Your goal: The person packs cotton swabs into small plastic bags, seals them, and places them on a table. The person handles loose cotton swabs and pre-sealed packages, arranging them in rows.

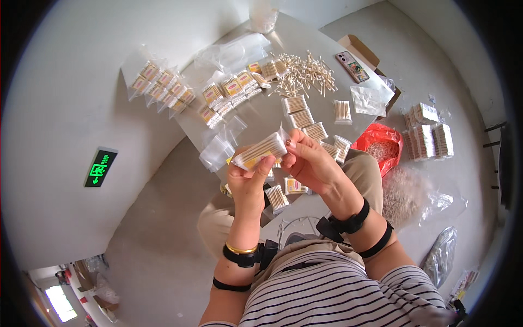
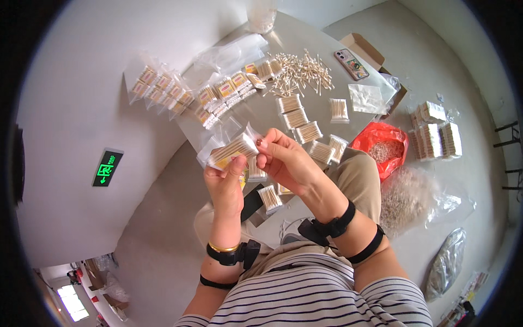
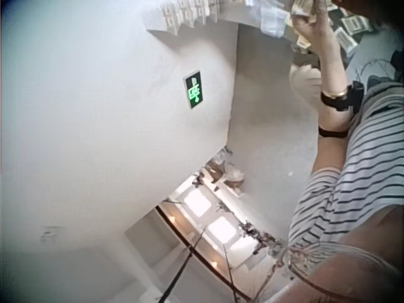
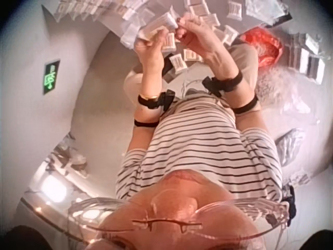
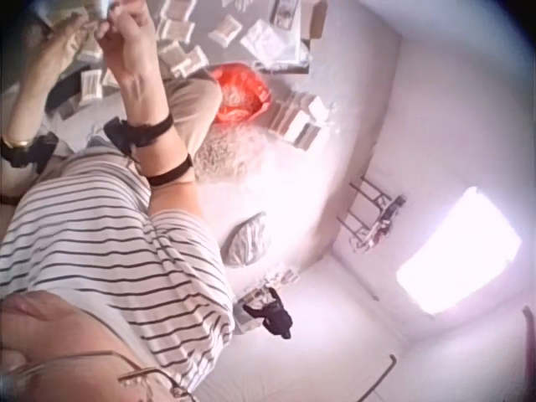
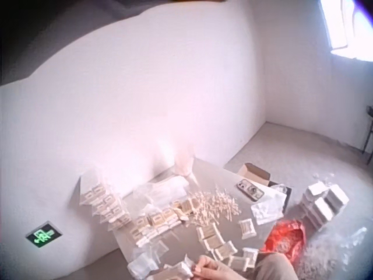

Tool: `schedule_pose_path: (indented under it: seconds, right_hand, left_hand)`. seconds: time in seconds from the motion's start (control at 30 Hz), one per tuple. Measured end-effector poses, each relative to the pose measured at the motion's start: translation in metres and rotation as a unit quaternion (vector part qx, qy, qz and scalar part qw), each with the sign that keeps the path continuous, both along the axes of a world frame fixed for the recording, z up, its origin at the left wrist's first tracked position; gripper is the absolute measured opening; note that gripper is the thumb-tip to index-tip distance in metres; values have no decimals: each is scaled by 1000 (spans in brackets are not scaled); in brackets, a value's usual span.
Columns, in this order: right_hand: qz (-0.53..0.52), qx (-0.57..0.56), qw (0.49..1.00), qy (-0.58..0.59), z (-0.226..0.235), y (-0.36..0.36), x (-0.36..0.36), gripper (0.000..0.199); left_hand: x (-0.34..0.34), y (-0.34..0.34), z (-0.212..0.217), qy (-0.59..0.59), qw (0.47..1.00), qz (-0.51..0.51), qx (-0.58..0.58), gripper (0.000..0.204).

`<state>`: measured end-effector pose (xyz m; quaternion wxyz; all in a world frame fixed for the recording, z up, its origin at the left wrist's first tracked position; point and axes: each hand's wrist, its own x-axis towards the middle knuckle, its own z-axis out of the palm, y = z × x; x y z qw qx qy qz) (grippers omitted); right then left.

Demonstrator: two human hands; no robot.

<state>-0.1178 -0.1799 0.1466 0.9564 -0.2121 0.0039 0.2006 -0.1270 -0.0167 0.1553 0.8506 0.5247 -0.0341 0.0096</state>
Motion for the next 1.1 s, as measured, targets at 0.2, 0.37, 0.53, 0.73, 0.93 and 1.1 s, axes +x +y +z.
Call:
schedule_pose_path:
  seconds: [0.2, 0.37, 0.53, 0.73, 0.93, 1.1]
  right_hand:
    - [-148, -320, 910, -218, 58, -19, -54, 15]
    - [-214, -400, 846, -279, 77, -19, -91, 9]
    - [-280, -407, 820, -289, 89, -10, -119, 11]
    - [-308, -403, 808, -300, 93, -10, -135, 13]
    - [-282, -384, 824, -307, 104, -8, -146, 11]
    - [-256, -337, 823, -379, 123, -16, -145, 9]
  left_hand:
    - [-50, 4, 54, -66, 995, -12, 79, 22]
    - [-78, 0, 83, -84, 991, -58, 89, 22]
    - [-97, -9, 96, -93, 987, -76, 108, 23]
    - [-117, -17, 104, -82, 987, -96, 94, 30]
    - [-133, -23, 115, -60, 996, -54, -23, 28]
    - [-141, -16, 115, -91, 993, -65, 26, 24]
